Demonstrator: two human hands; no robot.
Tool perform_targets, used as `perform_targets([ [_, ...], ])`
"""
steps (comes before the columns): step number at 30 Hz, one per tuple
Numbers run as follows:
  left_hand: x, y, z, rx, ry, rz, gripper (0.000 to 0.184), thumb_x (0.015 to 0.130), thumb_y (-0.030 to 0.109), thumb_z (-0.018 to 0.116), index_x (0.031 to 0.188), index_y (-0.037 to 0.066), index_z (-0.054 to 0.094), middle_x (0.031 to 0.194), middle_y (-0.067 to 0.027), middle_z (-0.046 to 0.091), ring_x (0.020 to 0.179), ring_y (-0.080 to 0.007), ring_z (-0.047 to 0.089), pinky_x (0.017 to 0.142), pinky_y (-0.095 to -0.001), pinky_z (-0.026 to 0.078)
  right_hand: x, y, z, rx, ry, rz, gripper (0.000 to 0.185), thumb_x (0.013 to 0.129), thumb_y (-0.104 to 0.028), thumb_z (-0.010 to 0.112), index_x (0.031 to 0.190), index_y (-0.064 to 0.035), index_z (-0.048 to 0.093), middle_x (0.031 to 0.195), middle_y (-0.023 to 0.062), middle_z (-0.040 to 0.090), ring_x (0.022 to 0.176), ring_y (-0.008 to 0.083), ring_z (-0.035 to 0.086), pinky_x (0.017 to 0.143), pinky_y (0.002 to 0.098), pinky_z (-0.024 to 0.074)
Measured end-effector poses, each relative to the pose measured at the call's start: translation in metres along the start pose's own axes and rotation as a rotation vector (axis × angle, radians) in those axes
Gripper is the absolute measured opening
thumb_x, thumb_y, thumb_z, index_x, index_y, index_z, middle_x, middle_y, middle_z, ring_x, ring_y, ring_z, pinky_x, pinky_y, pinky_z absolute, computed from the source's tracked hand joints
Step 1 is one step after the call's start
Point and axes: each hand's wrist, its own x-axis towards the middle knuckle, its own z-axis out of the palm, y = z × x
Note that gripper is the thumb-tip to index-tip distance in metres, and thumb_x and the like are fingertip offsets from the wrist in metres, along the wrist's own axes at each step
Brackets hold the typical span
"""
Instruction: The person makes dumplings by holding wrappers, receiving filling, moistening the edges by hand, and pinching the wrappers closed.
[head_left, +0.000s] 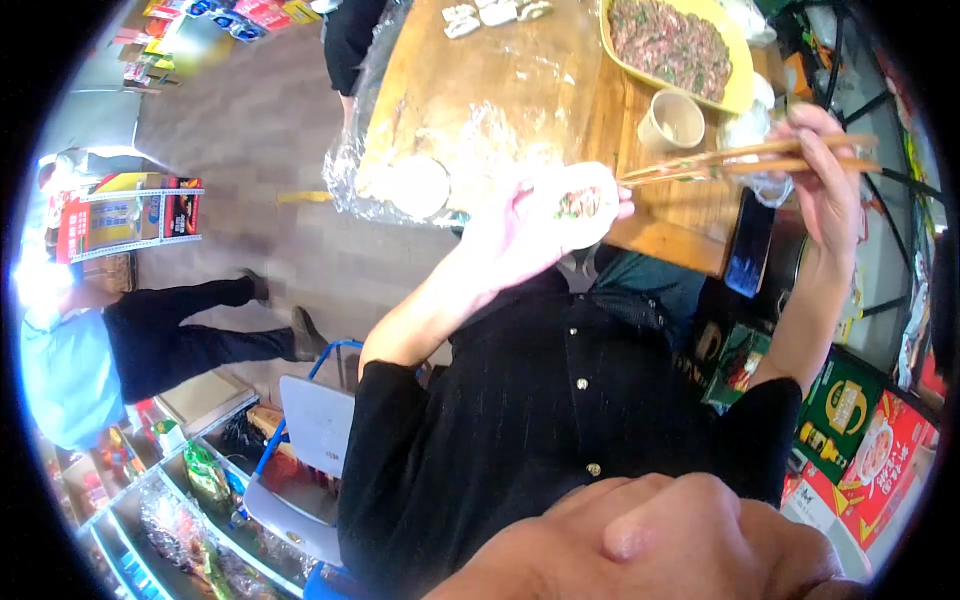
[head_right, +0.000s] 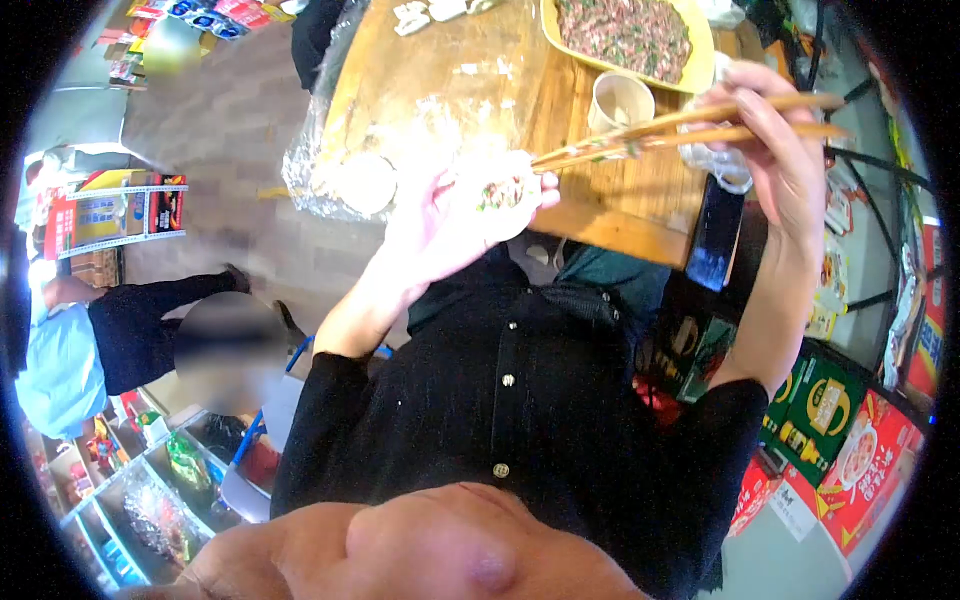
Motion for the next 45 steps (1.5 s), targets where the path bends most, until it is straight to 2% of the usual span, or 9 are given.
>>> perform_targets([
  [6, 0.001, -0.002, 0.004, 0.135, 0.006, 0.001, 0.083, 0.093, 0.056, 0.045, 0.135, -0.014, 0.036, 0.139, -0.0296, 0.04, 0.13, -0.0461, 0.04, 0.106, -0.043, 0.042, 0.009, 0.017, 0.02, -0.069, -0.177, 0.165, 0.032, 0.093, -0.02, 0.059, 0.118, 0.0004, 0.057, 0.099, 0.0158, 0.068, 0.087, 0.0214, 0.069, 0.067, 0.0265, 0.0577],
  [17, -0.003, -0.003, 0.002, -0.012, 0.003, -0.031, 0.082, 0.094, 0.054, 0.044, 0.139, -0.013, 0.031, 0.146, -0.0313, 0.031, 0.135, -0.0479, 0.033, 0.108, -0.0471, 0.038, 0.014, 0.031, 0.023, -0.008, -0.169, 0.191, 0.03, 0.094, -0.021, 0.057, 0.116, -0.0007, 0.058, 0.097, 0.0151, 0.068, 0.084, 0.0215, 0.07, 0.068, 0.0266, 0.0581],
  [22, -0.004, -0.003, 0.0, -0.064, -0.008, -0.034, 0.081, 0.094, 0.054, 0.043, 0.14, -0.012, 0.031, 0.146, -0.0318, 0.031, 0.134, -0.0485, 0.034, 0.11, -0.0478, 0.035, 0.014, 0.032, 0.013, 0.117, -0.1, 0.136, 0.029, 0.095, -0.019, 0.055, 0.116, 0.0008, 0.058, 0.097, 0.0147, 0.067, 0.083, 0.0204, 0.07, 0.065, 0.0244, 0.0566],
  [24, -0.004, -0.002, 0.001, -0.1, -0.075, -0.056, 0.069, 0.099, 0.046, 0.034, 0.139, -0.011, 0.035, 0.142, -0.0303, 0.039, 0.132, -0.0424, 0.04, 0.114, -0.0452, 0.029, 0.018, 0.03, -0.007, 0.167, 0.032, -0.012, 0.028, 0.096, -0.018, 0.053, 0.116, 0.0015, 0.058, 0.099, 0.0149, 0.067, 0.086, 0.0208, 0.069, 0.067, 0.0244, 0.0559],
  [30, -0.005, -0.008, 0.006, 0.14, -0.07, -0.006, 0.068, 0.098, 0.046, 0.039, 0.139, -0.009, 0.037, 0.14, -0.029, 0.042, 0.131, -0.042, 0.042, 0.114, -0.045, 0.03, 0.04, 0.033, -0.07, -0.36, 0.465, -0.16, 0.029, 0.096, -0.017, 0.057, 0.116, 0.0042, 0.059, 0.107, 0.0147, 0.067, 0.094, 0.0185, 0.067, 0.085, 0.0281, 0.0541],
  [38, -0.003, -0.022, 0.025, 0.21, -0.089, -0.042, 0.068, 0.099, 0.047, 0.035, 0.141, -0.006, 0.034, 0.142, -0.0283, 0.041, 0.131, -0.0421, 0.042, 0.112, -0.0449, 0.032, 0.087, 0.131, -0.083, -0.443, 0.343, -0.152, 0.026, 0.092, -0.016, 0.063, 0.112, 0.0008, 0.064, 0.102, 0.0037, 0.066, 0.088, 0.0111, 0.064, 0.075, 0.0216, 0.0546],
  [41, -0.002, -0.025, 0.031, 0.218, -0.111, -0.065, 0.067, 0.1, 0.048, 0.033, 0.141, -0.005, 0.035, 0.143, -0.0274, 0.04, 0.129, -0.0447, 0.044, 0.109, -0.0451, 0.037, 0.074, 0.108, -0.066, -0.839, 0.372, -0.184, 0.039, 0.09, -0.027, 0.066, 0.116, 0.0008, 0.062, 0.099, 0.0068, 0.068, 0.083, 0.0114, 0.063, 0.075, 0.0251, 0.0498],
  [42, -0.003, -0.026, 0.031, 0.219, -0.099, -0.061, 0.067, 0.1, 0.048, 0.033, 0.141, -0.005, 0.035, 0.143, -0.0274, 0.04, 0.129, -0.0447, 0.044, 0.109, -0.0451, 0.037, 0.058, 0.077, -0.062, -1.005, 0.264, 0.243, 0.046, 0.089, -0.032, 0.066, 0.121, 0.0012, 0.058, 0.098, 0.0077, 0.068, 0.085, 0.0111, 0.061, 0.077, 0.027, 0.0483],
  [45, 0.003, -0.034, 0.03, 0.26, -0.179, -0.07, 0.066, 0.099, 0.048, 0.037, 0.14, -0.004, 0.036, 0.144, -0.0265, 0.039, 0.125, -0.0466, 0.047, 0.1, -0.0444, 0.046, -0.012, 0.058, -0.012, -0.808, 0.413, 0.124, 0.04, 0.096, -0.027, 0.056, 0.119, 0.0046, 0.058, 0.103, 0.0102, 0.067, 0.089, 0.018, 0.064, 0.077, 0.0307, 0.0529],
])
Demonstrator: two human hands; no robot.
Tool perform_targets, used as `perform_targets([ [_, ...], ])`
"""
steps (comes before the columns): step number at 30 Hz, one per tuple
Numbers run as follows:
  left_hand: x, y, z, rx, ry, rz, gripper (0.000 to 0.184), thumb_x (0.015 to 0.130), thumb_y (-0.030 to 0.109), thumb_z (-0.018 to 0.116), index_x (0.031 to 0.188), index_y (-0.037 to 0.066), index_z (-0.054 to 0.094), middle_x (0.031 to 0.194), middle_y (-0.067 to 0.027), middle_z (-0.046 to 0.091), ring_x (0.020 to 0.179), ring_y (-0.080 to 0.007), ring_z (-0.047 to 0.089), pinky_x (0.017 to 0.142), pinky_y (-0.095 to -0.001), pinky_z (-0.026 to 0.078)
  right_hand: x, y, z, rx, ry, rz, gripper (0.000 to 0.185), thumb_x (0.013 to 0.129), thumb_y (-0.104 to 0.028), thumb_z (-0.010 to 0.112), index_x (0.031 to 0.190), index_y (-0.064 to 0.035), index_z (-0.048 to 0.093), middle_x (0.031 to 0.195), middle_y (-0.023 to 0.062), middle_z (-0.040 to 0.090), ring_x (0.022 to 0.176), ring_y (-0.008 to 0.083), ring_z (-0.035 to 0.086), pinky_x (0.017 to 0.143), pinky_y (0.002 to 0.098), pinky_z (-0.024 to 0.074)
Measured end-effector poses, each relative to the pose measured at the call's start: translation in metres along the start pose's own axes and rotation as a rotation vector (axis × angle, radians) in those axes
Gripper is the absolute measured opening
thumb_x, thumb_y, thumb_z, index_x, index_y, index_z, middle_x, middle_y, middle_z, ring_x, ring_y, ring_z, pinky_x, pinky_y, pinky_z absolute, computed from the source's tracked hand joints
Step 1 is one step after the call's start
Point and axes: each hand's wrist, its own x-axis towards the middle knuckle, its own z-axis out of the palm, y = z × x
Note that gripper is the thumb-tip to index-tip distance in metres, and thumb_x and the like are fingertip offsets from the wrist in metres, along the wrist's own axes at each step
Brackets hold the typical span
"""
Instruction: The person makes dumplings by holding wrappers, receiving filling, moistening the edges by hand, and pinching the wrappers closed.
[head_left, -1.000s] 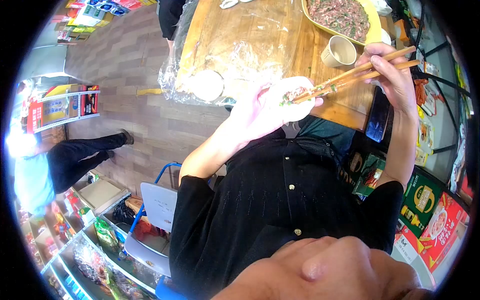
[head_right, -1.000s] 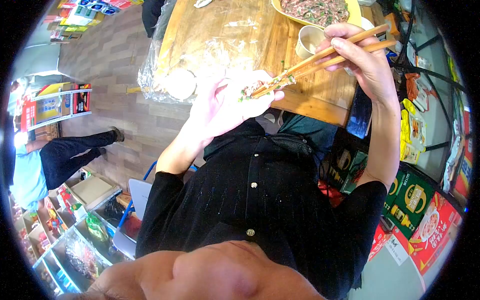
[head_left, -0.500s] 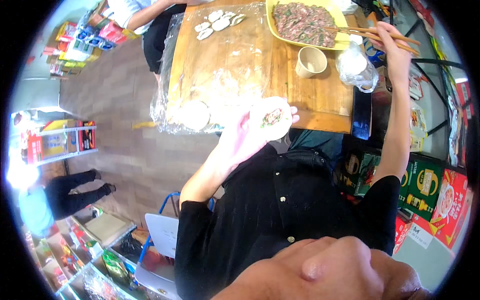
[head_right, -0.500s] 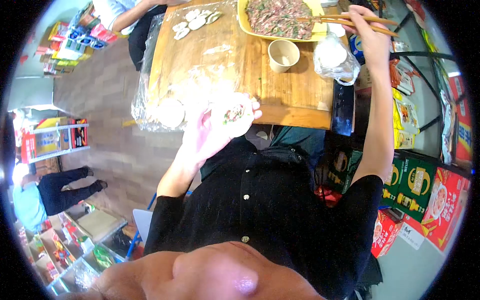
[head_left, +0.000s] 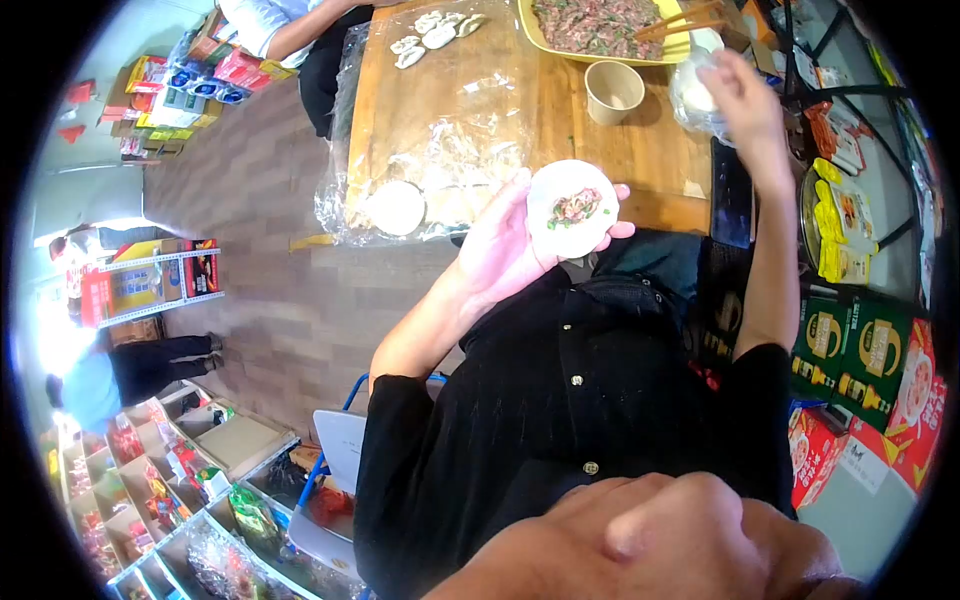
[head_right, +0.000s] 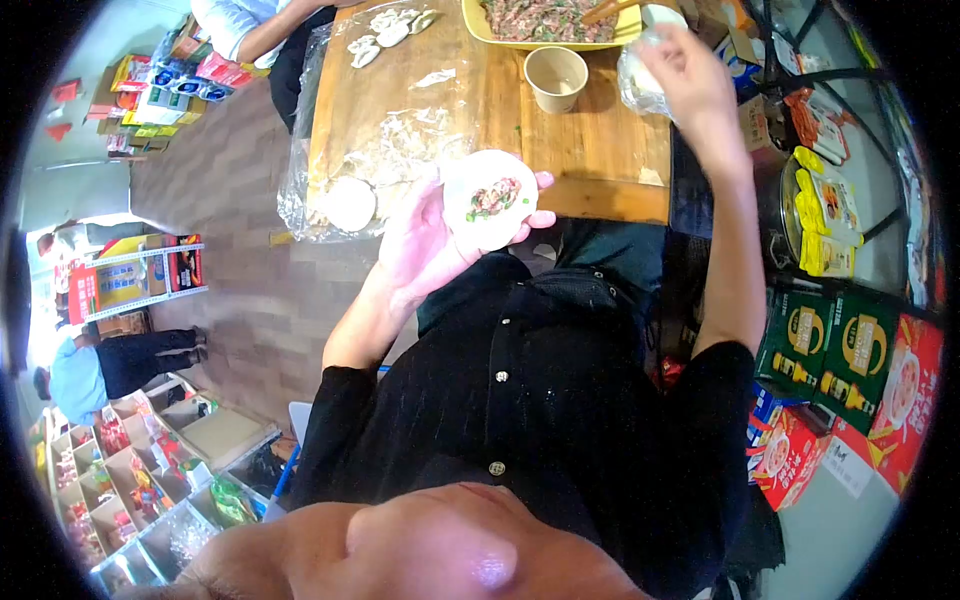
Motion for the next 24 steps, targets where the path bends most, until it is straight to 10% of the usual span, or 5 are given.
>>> perform_targets([
  [3, 0.014, -0.016, -0.002, 0.066, -0.02, -0.074, 0.075, 0.095, 0.053, 0.043, 0.142, -0.004, 0.032, 0.146, -0.0305, 0.032, 0.122, -0.0502, 0.047, 0.098, -0.046, 0.049, -0.079, 0.002, 0.028, 0.749, -0.254, 0.014, 0.057, 0.098, -0.045, 0.047, 0.125, 0.0038, 0.055, 0.106, 0.0096, 0.063, 0.089, 0.0172, 0.061, 0.078, 0.032, 0.0519],
  [7, 0.033, -0.049, -0.006, 0.169, 0.058, -0.153, 0.07, 0.097, 0.052, 0.041, 0.142, -0.001, 0.034, 0.146, -0.0243, 0.037, 0.119, -0.0388, 0.054, 0.095, -0.0459, 0.051, -0.142, -0.008, 0.066, 1.559, -0.33, 0.956, 0.068, 0.098, -0.062, 0.03, 0.117, -0.0016, 0.056, 0.102, 0.0094, 0.063, 0.084, 0.0175, 0.062, 0.069, 0.0298, 0.0522],
  [11, 0.047, -0.067, -0.026, 0.688, -0.064, -0.131, 0.058, 0.101, 0.042, 0.042, 0.143, 0.003, 0.034, 0.131, -0.0166, 0.05, 0.111, -0.0256, 0.059, 0.087, -0.0354, 0.052, -0.163, 0.003, 0.066, 1.785, -0.369, 0.926, 0.066, 0.098, -0.06, 0.029, 0.118, -0.0021, 0.053, 0.099, 0.0109, 0.063, 0.068, 0.0211, 0.06, 0.056, 0.0343, 0.0509],
  [17, 0.047, -0.043, 0.006, 1.74, 0.078, 0.186, 0.042, 0.091, 0.023, 0.062, 0.126, 0.001, 0.055, 0.113, -0.018, 0.058, 0.084, -0.0267, 0.062, 0.072, -0.0353, 0.05, -0.175, 0.022, 0.07, 2.065, -0.367, 0.858, 0.052, 0.101, -0.042, 0.038, 0.128, 0.0013, 0.049, 0.124, 0.0153, 0.059, 0.119, 0.0273, 0.055, 0.106, 0.0446, 0.0383],
  [24, 0.119, 0.009, -0.021, 2.402, 0.181, 0.773, 0.032, 0.084, 0.03, 0.066, 0.104, 0.005, 0.067, 0.102, -0.0102, 0.059, 0.102, -0.0275, 0.052, 0.095, -0.0441, 0.036, -0.175, 0.026, 0.064, 2.095, -0.341, 0.735, 0.051, 0.101, -0.034, 0.04, 0.136, 0.0025, 0.044, 0.136, 0.0176, 0.052, 0.128, 0.03, 0.047, 0.111, 0.0441, 0.0331],
])
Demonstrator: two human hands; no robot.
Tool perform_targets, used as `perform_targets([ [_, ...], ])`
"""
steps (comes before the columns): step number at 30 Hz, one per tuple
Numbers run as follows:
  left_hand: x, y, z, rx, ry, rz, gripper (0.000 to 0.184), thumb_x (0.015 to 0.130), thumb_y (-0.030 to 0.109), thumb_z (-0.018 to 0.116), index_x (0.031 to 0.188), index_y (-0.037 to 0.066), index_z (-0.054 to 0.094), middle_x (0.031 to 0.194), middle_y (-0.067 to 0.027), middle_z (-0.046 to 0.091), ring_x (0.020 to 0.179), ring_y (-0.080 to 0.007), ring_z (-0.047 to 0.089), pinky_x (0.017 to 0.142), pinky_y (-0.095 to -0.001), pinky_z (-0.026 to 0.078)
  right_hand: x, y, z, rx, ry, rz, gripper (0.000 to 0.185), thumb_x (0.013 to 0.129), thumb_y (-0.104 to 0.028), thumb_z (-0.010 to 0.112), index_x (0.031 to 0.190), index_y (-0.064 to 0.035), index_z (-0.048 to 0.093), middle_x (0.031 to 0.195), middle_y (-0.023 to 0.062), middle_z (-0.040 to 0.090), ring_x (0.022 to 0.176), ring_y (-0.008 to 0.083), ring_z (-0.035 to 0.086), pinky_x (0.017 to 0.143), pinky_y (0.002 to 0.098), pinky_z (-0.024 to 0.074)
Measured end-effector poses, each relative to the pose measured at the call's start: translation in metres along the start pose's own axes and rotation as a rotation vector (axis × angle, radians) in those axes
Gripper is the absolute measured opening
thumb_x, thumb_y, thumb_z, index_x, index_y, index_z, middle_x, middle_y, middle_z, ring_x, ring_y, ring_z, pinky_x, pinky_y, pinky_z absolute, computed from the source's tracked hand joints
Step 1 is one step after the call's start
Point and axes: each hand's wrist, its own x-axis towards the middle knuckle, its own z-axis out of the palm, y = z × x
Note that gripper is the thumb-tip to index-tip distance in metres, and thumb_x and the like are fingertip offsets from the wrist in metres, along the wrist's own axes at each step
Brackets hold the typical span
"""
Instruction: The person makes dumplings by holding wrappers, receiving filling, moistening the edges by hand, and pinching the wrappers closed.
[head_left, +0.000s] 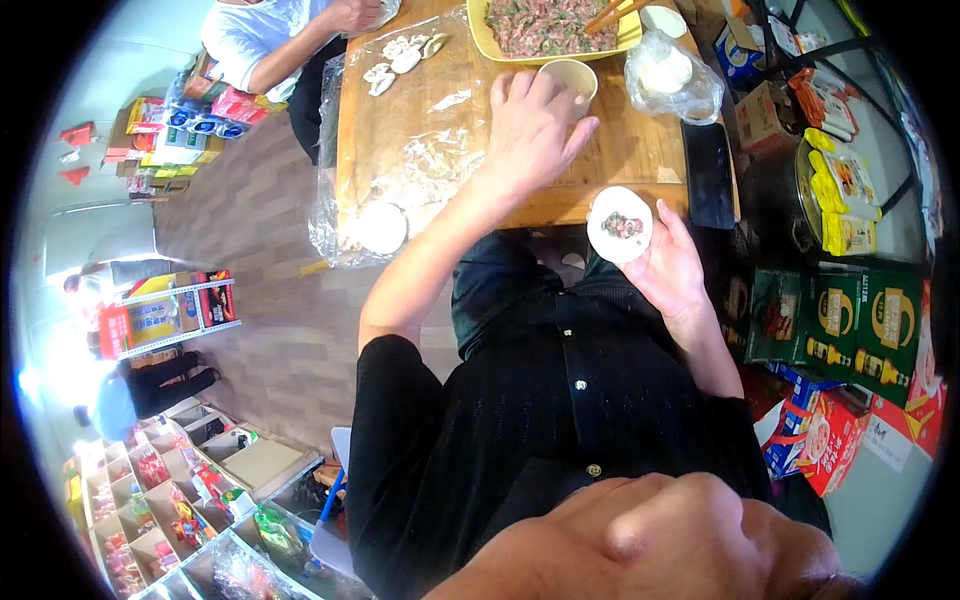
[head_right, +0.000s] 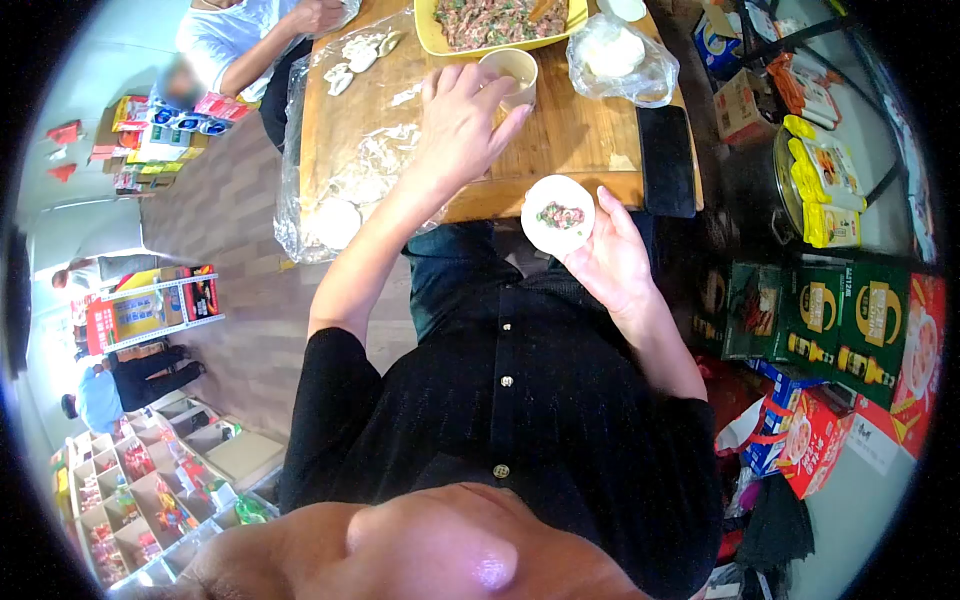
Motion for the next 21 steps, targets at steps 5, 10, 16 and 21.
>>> perform_targets([
  [5, 0.021, -0.026, 0.041, 0.23, -0.144, 0.122, 0.041, 0.088, 0.047, 0.059, 0.082, 0.009, 0.073, 0.101, -0.0039, 0.061, 0.109, -0.0239, 0.05, 0.106, -0.0638, 0.018, -0.006, 0.0, 0.014, -0.111, 0.054, -0.089, 0.051, 0.101, -0.035, 0.039, 0.133, 0.0041, 0.044, 0.134, 0.0177, 0.053, 0.127, 0.0284, 0.048, 0.111, 0.0447, 0.0333],
  [10, 0.029, -0.026, 0.048, 0.265, -0.283, 0.115, 0.051, 0.09, 0.053, 0.053, 0.072, 0.01, 0.074, 0.098, -0.0018, 0.063, 0.109, -0.0225, 0.05, 0.106, -0.0662, 0.018, -0.015, -0.007, 0.024, -0.177, 0.039, -0.176, 0.052, 0.101, -0.035, 0.04, 0.134, 0.0054, 0.041, 0.134, 0.0177, 0.052, 0.127, 0.0275, 0.048, 0.111, 0.0434, 0.0332],
  [16, 0.035, -0.023, 0.048, 0.296, -0.403, 0.08, 0.056, 0.091, 0.056, 0.05, 0.074, 0.009, 0.075, 0.095, -0.0032, 0.065, 0.109, -0.0219, 0.051, 0.103, -0.0632, 0.02, -0.018, -0.013, 0.035, -0.2, 0.015, -0.225, 0.053, 0.101, -0.034, 0.038, 0.136, 0.0063, 0.037, 0.135, 0.018, 0.05, 0.128, 0.0271, 0.047, 0.112, 0.0423, 0.0327],
  [21, 0.042, -0.02, 0.045, 0.298, -0.531, 0.025, 0.052, 0.089, 0.054, 0.054, 0.082, 0.007, 0.075, 0.097, -0.006, 0.066, 0.109, -0.0227, 0.052, 0.102, -0.0606, 0.021, -0.018, -0.014, 0.038, -0.229, -0.045, -0.24, 0.052, 0.102, -0.034, 0.037, 0.136, 0.0059, 0.039, 0.135, 0.0176, 0.051, 0.127, 0.0265, 0.048, 0.111, 0.041, 0.0335],
])
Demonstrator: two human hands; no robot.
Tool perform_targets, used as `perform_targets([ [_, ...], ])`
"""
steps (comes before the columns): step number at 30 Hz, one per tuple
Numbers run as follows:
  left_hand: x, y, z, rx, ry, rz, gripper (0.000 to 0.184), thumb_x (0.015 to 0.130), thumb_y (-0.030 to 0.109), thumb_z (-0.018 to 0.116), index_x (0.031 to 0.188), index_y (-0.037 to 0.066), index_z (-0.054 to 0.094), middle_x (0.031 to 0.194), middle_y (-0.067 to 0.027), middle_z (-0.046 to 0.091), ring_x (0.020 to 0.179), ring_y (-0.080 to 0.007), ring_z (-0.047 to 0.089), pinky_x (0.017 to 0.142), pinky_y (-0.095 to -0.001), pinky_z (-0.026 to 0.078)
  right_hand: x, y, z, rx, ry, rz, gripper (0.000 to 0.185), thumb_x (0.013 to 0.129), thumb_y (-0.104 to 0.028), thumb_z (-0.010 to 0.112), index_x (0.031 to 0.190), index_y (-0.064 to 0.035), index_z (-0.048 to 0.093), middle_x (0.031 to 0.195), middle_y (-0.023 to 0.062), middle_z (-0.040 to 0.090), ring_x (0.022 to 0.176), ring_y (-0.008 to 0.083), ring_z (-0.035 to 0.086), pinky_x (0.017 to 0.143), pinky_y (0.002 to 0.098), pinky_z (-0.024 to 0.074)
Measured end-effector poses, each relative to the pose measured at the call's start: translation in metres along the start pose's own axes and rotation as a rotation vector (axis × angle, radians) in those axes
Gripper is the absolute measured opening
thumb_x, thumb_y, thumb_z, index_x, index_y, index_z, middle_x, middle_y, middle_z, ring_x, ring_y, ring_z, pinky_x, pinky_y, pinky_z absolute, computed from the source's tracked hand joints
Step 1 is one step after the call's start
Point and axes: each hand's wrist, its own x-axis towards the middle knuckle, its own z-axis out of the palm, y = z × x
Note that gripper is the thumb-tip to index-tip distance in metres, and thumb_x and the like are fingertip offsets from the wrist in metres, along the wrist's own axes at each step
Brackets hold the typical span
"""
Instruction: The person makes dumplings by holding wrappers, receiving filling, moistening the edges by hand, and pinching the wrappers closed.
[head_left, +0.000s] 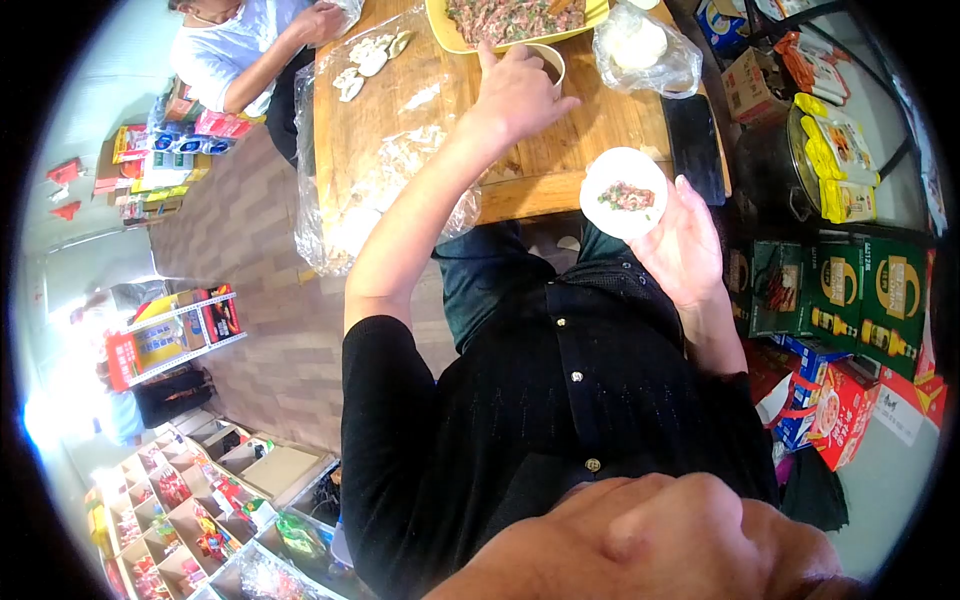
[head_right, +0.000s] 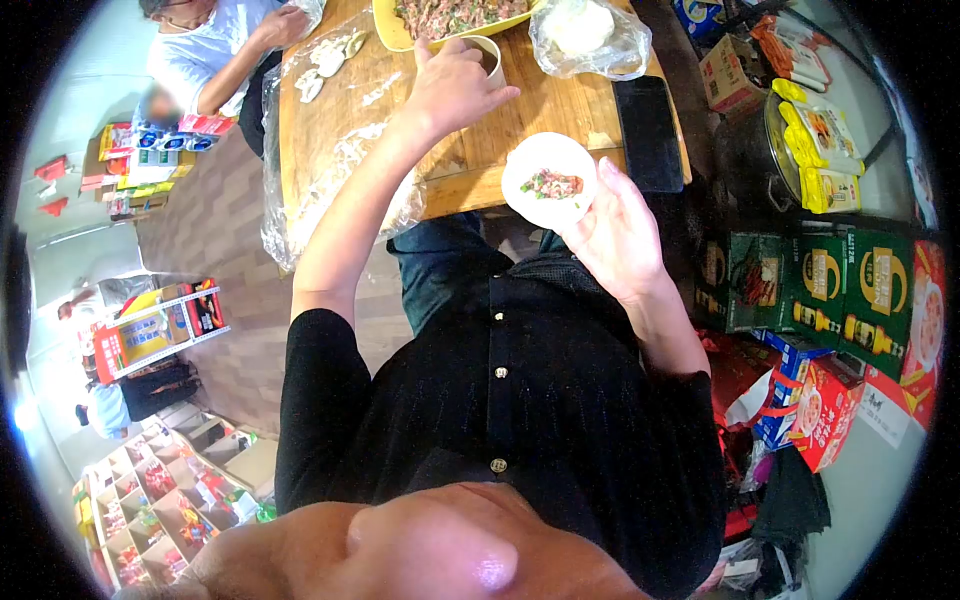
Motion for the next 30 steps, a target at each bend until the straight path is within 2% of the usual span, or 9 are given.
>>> perform_targets([
  [4, 0.003, 0.004, -0.01, 0.027, -0.141, -0.031, 0.042, 0.09, 0.05, 0.054, 0.091, 0.014, 0.077, 0.106, -0.0066, 0.065, 0.118, -0.0252, 0.048, 0.109, -0.0668, 0.013, -0.002, 0.001, 0.002, -0.009, 0.038, 0.008, 0.051, 0.102, -0.034, 0.037, 0.135, 0.0055, 0.04, 0.133, 0.0172, 0.052, 0.126, 0.0256, 0.049, 0.11, 0.0404, 0.0354],
  [7, -0.002, 0.001, -0.013, -0.023, -0.059, -0.038, 0.045, 0.089, 0.049, 0.056, 0.092, 0.007, 0.074, 0.105, -0.0084, 0.065, 0.115, -0.0244, 0.051, 0.103, -0.0632, 0.02, -0.003, -0.001, 0.003, -0.017, 0.06, -0.007, 0.051, 0.102, -0.034, 0.037, 0.134, 0.0054, 0.04, 0.133, 0.0171, 0.052, 0.125, 0.0253, 0.05, 0.11, 0.0401, 0.0362],
  [9, -0.015, -0.003, -0.017, -0.131, 0.257, -0.022, 0.04, 0.087, 0.045, 0.059, 0.1, 0.01, 0.073, 0.109, -0.0079, 0.065, 0.118, -0.025, 0.05, 0.107, -0.0621, 0.02, -0.004, -0.002, 0.002, -0.019, 0.073, -0.012, 0.051, 0.102, -0.034, 0.037, 0.134, 0.0054, 0.041, 0.133, 0.0171, 0.052, 0.125, 0.0253, 0.05, 0.109, 0.04, 0.0364],
  [10, -0.023, -0.003, -0.023, -0.133, 0.257, -0.019, 0.04, 0.087, 0.045, 0.059, 0.1, 0.01, 0.073, 0.109, -0.0079, 0.065, 0.118, -0.025, 0.05, 0.107, -0.0621, 0.02, -0.003, -0.002, 0.001, -0.018, 0.056, -0.002, 0.051, 0.102, -0.034, 0.036, 0.134, 0.0052, 0.04, 0.133, 0.017, 0.052, 0.125, 0.0253, 0.05, 0.109, 0.04, 0.0363],
  [12, -0.043, 0.003, -0.038, -0.312, 0.489, 0.121, 0.033, 0.086, 0.037, 0.059, 0.107, 0.015, 0.071, 0.118, -0.0073, 0.061, 0.12, -0.0263, 0.049, 0.11, -0.0605, 0.017, 0.0, -0.003, -0.003, -0.018, 0.039, 0.011, 0.051, 0.103, -0.034, 0.036, 0.134, 0.005, 0.04, 0.133, 0.0169, 0.052, 0.125, 0.0253, 0.05, 0.109, 0.0401, 0.0363],
  [16, -0.08, 0.027, -0.053, -0.482, 0.387, 0.352, 0.032, 0.084, 0.028, 0.056, 0.112, 0.02, 0.07, 0.131, -0.0073, 0.053, 0.125, -0.03, 0.044, 0.112, -0.0586, 0.015, 0.007, 0.002, 0.0, -0.035, -0.02, 0.091, 0.054, 0.102, -0.037, 0.036, 0.137, 0.0037, 0.039, 0.134, 0.0163, 0.052, 0.125, 0.0251, 0.049, 0.109, 0.0412, 0.0346],
  [22, -0.098, 0.029, -0.062, -0.332, 0.333, 0.376, 0.037, 0.082, 0.04, 0.062, 0.114, 0.022, 0.069, 0.134, -0.0066, 0.051, 0.129, -0.0301, 0.041, 0.111, -0.0623, 0.013, 0.011, 0.005, 0.009, -0.082, -0.07, 0.109, 0.054, 0.103, -0.038, 0.033, 0.136, 0.0046, 0.039, 0.134, 0.0159, 0.052, 0.125, 0.0254, 0.049, 0.11, 0.041, 0.0347],
  [24, -0.101, 0.025, -0.058, -0.337, 0.421, 0.343, 0.039, 0.079, 0.045, 0.067, 0.11, 0.021, 0.07, 0.131, -0.0056, 0.052, 0.129, -0.0286, 0.041, 0.11, -0.0668, 0.01, 0.011, 0.004, 0.012, -0.114, -0.049, 0.096, 0.055, 0.102, -0.039, 0.034, 0.136, 0.0042, 0.04, 0.134, 0.016, 0.052, 0.125, 0.0256, 0.049, 0.109, 0.041, 0.0341],
  [30, -0.116, 0.017, -0.052, -0.307, 0.464, 0.342, 0.045, 0.08, 0.046, 0.066, 0.118, 0.023, 0.065, 0.135, -0.0053, 0.051, 0.127, -0.0273, 0.045, 0.109, -0.0668, 0.009, 0.016, -0.002, 0.011, -0.052, 0.023, 0.113, 0.058, 0.103, -0.04, 0.032, 0.137, 0.0072, 0.038, 0.137, 0.0182, 0.05, 0.128, 0.0267, 0.047, 0.111, 0.0409, 0.0329],
])
